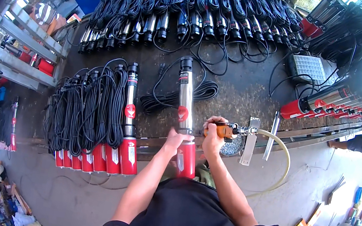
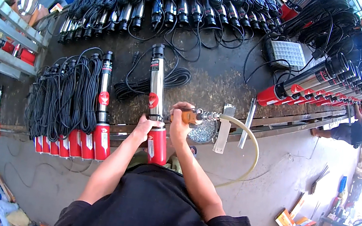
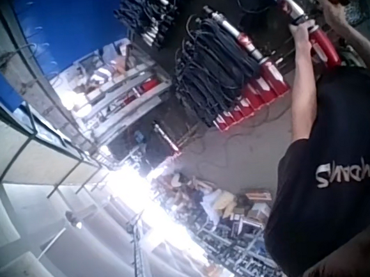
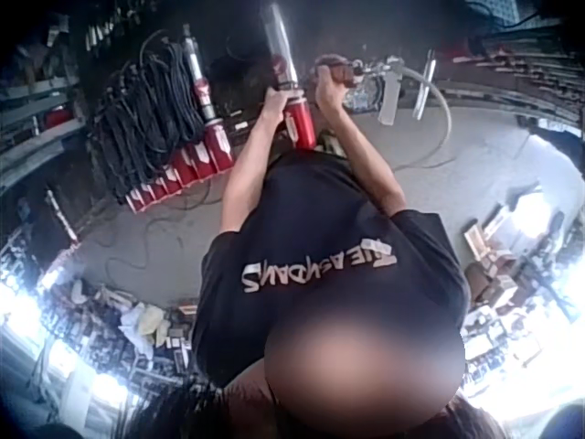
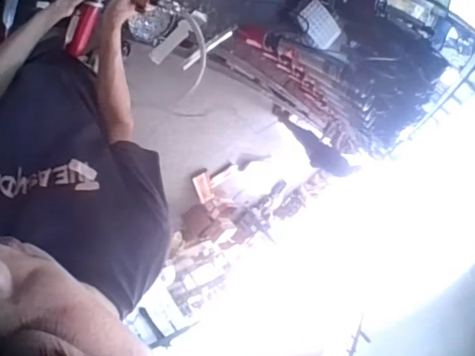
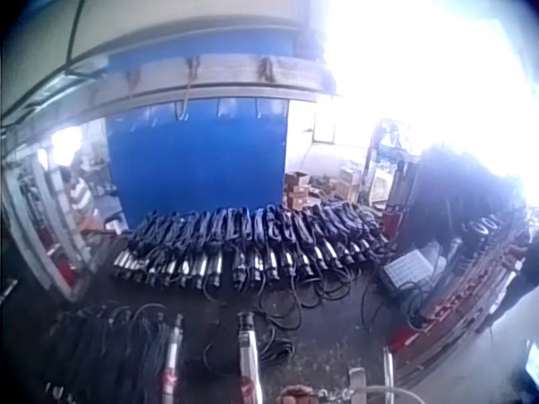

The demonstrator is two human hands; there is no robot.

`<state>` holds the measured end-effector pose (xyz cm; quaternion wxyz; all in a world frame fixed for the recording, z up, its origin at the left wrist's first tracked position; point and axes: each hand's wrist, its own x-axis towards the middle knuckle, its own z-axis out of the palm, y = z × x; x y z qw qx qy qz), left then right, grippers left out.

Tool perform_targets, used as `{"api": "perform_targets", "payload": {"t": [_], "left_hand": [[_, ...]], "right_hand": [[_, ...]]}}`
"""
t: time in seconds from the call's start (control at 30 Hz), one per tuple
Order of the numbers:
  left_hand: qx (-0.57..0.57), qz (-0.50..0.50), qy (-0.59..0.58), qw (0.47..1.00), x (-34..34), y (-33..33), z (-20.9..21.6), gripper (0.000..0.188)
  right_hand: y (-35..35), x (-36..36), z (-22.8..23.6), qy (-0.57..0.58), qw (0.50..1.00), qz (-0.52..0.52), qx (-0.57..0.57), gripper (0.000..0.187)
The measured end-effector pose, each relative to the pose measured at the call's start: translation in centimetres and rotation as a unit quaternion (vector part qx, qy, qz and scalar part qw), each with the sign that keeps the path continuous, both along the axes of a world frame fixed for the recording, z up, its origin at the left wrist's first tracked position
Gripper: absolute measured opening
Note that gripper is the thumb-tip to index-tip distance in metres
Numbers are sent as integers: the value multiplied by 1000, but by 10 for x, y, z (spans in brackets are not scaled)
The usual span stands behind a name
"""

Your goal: The person assembles a submersible water pump by attaching a metal plate, threading a wire through it, and securing it to the pump body using a pneumatic screwdriver.

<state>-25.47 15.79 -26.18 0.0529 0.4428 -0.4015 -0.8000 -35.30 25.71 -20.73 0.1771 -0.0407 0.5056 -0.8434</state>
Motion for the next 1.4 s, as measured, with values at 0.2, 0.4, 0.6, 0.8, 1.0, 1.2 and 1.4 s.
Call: {"api": "perform_targets", "payload": {"t": [0.2, 0.4, 0.6, 0.8, 1.0, 1.2, 1.4], "left_hand": [[-2, -6, -3, 1000, 1, -1, -4, 55], [-16, -22, 13, 1000, 1, -4, -12, 63], [-23, -15, 19, 999, 2, -3, -13, 63], [-22, 11, -15, 1000, -2, 5, -7, 64], [-19, 10, -49, 999, -2, 10, -3, 75], [-34, 22, -36, 998, -5, 11, -10, 69], [-42, 20, -40, 998, -16, 15, 20, 66]], "right_hand": [[-2, 0, 0, -3, 1000, 0, -1, 18], [-5, 0, -3, 7, 1000, -10, 6, 20], [-6, 4, -4, 6, 1000, -4, -12, 21], [3, 7, -13, 43, 997, 63, 11, 22], [6, 8, -12, 3, 999, 10, -43, 20], [6, 7, -27, -9, 998, 8, -63, 20], [0, 0, -22, -30, 998, -20, -53, 23]]}}
